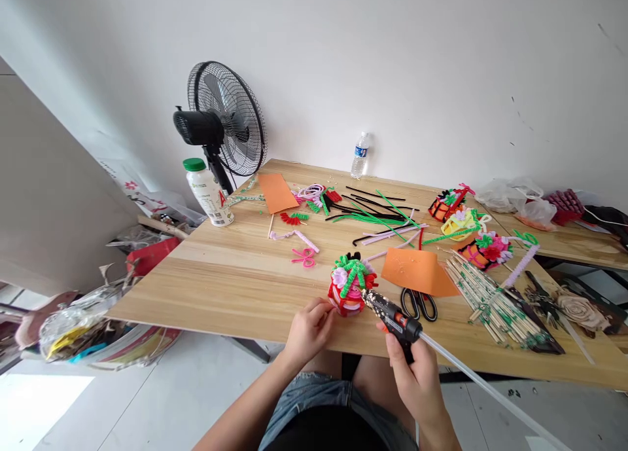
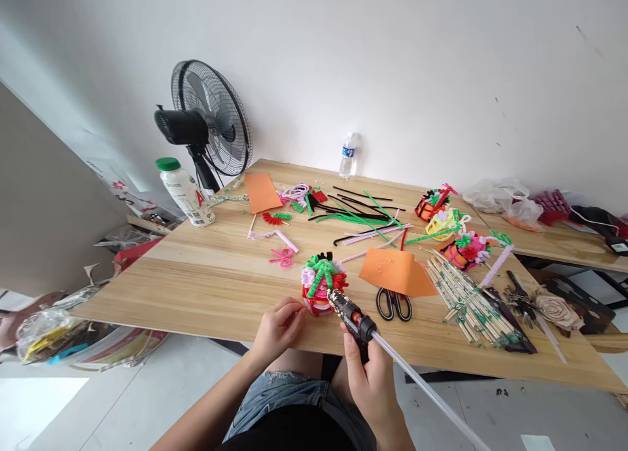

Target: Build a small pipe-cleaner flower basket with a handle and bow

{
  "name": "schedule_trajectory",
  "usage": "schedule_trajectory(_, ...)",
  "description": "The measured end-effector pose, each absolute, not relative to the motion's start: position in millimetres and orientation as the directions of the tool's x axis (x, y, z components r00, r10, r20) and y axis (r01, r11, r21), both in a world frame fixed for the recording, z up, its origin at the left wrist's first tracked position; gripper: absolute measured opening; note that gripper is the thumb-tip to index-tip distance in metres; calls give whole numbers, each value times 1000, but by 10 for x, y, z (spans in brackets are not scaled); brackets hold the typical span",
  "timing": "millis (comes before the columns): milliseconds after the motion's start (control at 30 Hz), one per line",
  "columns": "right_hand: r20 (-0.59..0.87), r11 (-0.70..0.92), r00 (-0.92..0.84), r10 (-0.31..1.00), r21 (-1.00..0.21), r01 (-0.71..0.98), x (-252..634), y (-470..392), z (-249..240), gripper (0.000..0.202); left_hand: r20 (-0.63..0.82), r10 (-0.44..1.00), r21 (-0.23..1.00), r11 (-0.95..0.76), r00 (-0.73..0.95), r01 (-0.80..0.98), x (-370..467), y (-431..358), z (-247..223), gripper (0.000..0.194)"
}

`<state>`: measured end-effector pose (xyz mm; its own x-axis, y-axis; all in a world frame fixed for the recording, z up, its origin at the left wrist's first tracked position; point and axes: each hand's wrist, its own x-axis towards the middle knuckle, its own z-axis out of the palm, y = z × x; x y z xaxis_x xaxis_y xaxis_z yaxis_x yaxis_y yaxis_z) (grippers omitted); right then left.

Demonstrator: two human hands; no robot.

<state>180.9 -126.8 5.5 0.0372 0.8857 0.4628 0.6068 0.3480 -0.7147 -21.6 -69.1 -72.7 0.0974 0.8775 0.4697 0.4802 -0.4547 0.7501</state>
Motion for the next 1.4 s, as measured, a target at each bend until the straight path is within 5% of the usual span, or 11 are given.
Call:
schedule_trajectory(500, 474, 373, 25, 880, -724, 581, 1836, -1286, 56, 27, 463, 880, 754, -452, 101, 476, -216, -692, -707, 19)
schedule_trajectory(1133, 493, 385, -68, 867, -579, 718, 1926, -1361, -175, 28, 483, 873, 767, -461, 71, 446, -212, -677, -703, 17)
schedule_trajectory(1400, 652, 510, -125, 748, -445, 736, 1925, -1372, -248, 42, 438, 898, 800, -411, 42, 437, -139, -618, -642, 22)
